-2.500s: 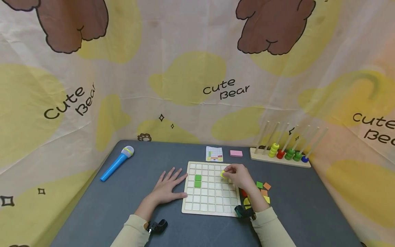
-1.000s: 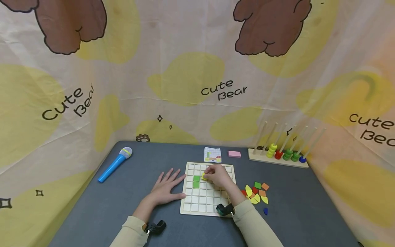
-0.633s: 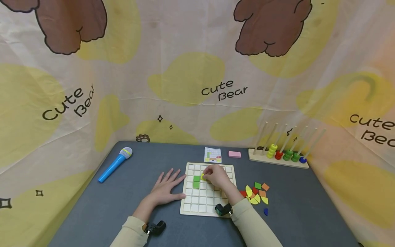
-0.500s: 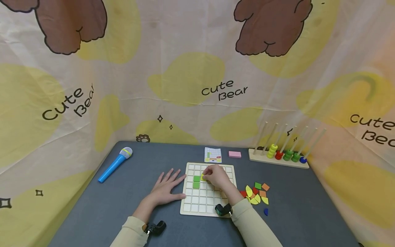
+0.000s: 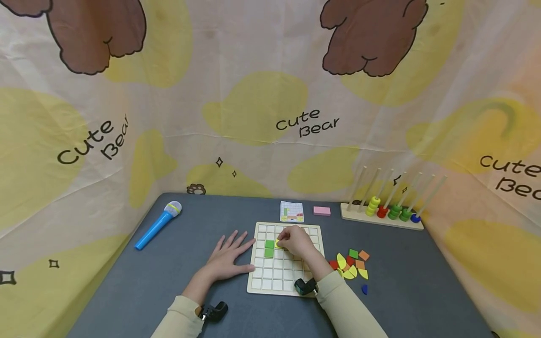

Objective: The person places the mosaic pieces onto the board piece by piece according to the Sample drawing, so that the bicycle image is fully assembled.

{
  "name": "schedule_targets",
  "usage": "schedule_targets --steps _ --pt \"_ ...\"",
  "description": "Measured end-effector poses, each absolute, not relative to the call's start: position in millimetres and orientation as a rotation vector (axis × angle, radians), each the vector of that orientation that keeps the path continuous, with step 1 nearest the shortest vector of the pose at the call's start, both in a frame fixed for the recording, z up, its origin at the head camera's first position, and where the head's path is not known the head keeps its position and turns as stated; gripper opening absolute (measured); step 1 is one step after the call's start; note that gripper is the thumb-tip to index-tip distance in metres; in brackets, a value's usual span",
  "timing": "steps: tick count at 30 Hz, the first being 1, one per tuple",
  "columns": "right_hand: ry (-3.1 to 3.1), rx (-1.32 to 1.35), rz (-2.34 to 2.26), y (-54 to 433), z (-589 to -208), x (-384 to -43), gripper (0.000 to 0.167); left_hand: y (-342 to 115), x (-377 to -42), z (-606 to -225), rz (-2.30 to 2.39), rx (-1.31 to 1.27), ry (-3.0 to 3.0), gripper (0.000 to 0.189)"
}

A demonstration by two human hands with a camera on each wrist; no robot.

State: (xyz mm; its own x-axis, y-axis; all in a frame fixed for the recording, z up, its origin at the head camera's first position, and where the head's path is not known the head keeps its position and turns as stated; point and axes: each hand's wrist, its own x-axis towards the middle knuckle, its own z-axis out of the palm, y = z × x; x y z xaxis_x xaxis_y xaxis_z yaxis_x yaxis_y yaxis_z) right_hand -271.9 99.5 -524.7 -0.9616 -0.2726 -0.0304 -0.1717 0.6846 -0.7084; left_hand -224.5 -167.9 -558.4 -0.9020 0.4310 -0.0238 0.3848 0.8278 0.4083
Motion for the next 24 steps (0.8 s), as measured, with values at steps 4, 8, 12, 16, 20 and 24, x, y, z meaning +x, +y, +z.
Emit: schedule_targets --steps 4,8,12,16,20,24 --pt "2.745 -0.366 -1.151 100.1 -523.8 -271.8 0.007 -167.1 -223.9 -555.5 0.611 0.655 2.889 0.085" --pt "2.748 -0.362 -1.135 99.6 -523.5 -271.7 0.007 -166.8 -222.9 -553.1 0.618 0.656 2.886 0.085" --pt "2.762 -0.369 -1.114 99.1 -522.6 -271.7 0.010 -166.9 -223.0 -552.8 0.610 0.656 2.889 0.085" --pt "2.767 -0.381 -1.117 99.6 -521.9 -271.0 0.009 -167.0 -223.3 -553.3 0.609 0.656 2.893 0.085" --pt "2.764 -0.358 -1.135 102.8 -518.7 -268.3 0.006 -167.3 -223.1 -553.4 0.614 0.653 2.888 0.085" --pt "2.744 -0.296 -1.190 107.8 -511.5 -264.7 0.005 -168.0 -222.7 -553.8 0.619 0.651 2.886 0.086"
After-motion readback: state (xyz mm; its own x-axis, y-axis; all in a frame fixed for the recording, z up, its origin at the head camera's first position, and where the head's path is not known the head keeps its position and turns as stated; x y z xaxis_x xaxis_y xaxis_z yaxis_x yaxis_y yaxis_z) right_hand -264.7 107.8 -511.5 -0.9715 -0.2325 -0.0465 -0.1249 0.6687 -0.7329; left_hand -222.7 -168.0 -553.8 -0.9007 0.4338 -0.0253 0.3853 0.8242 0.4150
